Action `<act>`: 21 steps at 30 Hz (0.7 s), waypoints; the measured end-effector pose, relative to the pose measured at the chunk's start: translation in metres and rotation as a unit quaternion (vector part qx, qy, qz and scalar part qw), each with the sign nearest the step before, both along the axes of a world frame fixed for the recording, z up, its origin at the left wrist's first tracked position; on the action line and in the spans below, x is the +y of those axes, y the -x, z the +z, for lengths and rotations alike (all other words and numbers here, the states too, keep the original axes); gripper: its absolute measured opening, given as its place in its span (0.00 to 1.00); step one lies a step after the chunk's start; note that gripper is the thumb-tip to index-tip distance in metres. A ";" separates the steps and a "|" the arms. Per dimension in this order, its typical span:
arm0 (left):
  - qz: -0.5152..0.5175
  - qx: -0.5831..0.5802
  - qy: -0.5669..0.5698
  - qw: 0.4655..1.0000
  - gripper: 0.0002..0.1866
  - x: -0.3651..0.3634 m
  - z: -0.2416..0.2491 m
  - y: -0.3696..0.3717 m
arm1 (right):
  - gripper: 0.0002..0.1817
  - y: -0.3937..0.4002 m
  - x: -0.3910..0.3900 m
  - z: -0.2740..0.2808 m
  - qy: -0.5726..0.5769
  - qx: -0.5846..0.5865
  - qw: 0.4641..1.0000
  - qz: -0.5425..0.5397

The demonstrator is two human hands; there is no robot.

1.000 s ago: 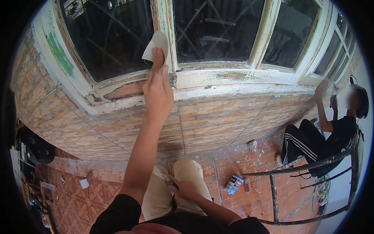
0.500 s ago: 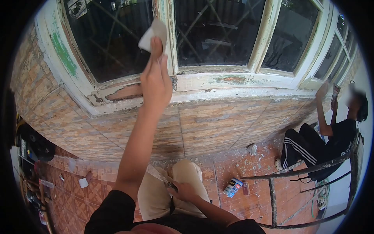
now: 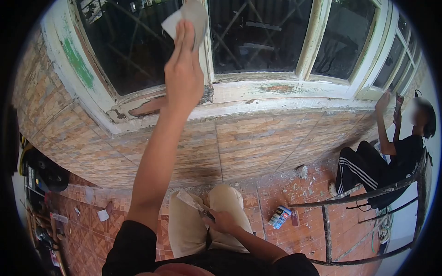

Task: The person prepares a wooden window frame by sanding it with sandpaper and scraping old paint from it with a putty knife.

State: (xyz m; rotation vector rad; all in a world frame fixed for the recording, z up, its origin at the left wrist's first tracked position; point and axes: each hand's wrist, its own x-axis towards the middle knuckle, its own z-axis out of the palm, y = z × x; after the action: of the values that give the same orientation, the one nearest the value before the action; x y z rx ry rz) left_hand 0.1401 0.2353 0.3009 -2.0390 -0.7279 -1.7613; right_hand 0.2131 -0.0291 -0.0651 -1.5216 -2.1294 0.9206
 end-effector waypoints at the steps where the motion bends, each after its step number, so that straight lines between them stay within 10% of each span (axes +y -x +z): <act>1: -0.002 0.000 -0.030 1.000 0.31 0.002 0.010 0.000 | 0.25 0.000 0.001 0.002 0.005 0.000 1.000 -0.005; 8: 0.026 0.052 0.065 0.996 0.31 -0.019 -0.066 0.013 | 0.26 -0.003 0.000 0.005 0.004 0.026 1.000 -0.006; 21: 0.092 0.074 -0.030 0.992 0.26 -0.004 -0.010 0.018 | 0.26 -0.012 0.003 -0.003 0.011 0.096 0.995 0.027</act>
State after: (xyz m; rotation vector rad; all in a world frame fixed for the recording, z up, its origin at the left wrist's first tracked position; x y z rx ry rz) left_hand 0.1217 0.2312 0.2911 -1.9687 -0.7795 -1.4947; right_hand 0.2250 -0.0256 -0.0680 -1.3320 -2.0379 1.0663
